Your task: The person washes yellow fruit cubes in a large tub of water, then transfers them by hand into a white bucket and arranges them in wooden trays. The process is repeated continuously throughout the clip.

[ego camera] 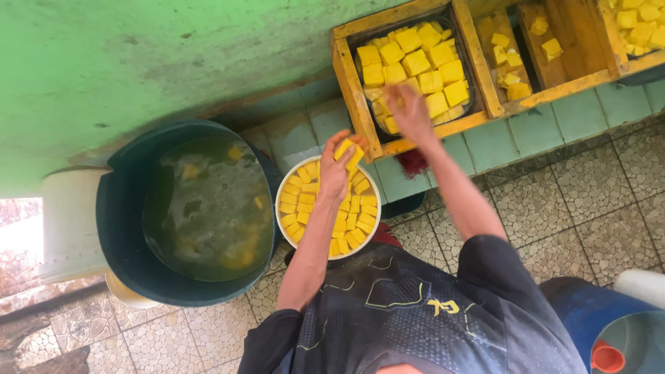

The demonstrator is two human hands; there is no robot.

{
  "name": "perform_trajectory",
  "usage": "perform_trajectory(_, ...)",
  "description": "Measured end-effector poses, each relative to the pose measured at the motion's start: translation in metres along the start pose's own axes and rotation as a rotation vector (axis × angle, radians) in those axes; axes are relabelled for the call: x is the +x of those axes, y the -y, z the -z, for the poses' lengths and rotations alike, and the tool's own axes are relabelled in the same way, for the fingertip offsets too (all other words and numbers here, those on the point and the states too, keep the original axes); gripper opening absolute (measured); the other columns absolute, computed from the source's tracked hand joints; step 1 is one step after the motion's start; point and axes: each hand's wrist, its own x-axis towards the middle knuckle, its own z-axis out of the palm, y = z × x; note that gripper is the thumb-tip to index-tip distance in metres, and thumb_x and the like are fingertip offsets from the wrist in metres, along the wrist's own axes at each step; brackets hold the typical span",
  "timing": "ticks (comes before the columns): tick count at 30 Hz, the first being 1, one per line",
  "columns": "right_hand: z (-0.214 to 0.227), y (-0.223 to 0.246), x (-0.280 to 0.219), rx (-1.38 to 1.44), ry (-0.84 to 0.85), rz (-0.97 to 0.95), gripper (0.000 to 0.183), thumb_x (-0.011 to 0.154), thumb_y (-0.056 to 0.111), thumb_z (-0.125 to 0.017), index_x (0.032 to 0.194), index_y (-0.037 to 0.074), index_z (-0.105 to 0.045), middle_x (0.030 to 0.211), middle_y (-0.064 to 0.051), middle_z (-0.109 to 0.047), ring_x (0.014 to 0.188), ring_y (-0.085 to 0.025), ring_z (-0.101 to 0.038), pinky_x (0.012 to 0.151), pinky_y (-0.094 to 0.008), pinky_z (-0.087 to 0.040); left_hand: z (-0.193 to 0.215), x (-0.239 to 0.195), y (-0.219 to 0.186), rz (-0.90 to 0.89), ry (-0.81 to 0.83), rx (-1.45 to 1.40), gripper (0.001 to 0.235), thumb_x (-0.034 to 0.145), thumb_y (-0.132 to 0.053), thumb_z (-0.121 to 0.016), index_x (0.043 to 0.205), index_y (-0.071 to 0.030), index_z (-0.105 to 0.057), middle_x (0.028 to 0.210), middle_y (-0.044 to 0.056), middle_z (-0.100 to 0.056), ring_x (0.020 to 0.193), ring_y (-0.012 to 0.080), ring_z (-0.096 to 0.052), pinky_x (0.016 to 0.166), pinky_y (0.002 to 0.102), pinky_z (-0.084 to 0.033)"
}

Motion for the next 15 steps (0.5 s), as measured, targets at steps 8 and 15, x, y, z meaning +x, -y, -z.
perform_trajectory(8,-0.040,-0.005,-0.106,1.042,0.043,-0.436,0.046,0.101,0.022,-0.064,0.142,0.006,-0.050,0.128,-0.007,-0.064,0.115,-0.023,-0.065,0.095,-0.042,-0.058,-0.051,0.034,0.016,-0.267,0.213,0.485,0.059,0.106,-0.013,-0.059,0.160,-0.008,-0.034,0.153,0.015,-0.055,0.146,0.0277,-0.045,0.121,0.039,-0.034)
perform_trajectory(15,0.019,-0.043,-0.117,1.121,-0.387,-0.488,0.038,0.096,0.010,-0.066,0.131,0.007,-0.053,0.118,-0.009,-0.067,0.108,-0.024,-0.067,0.092,-0.044,-0.058,-0.063,0.116,0.046,-0.396,0.168,1.178,0.064,0.092,-0.014,-0.069,0.148,0.000,-0.042,0.139,0.025,-0.058,0.130,0.0414,-0.054,0.110,0.047,-0.045)
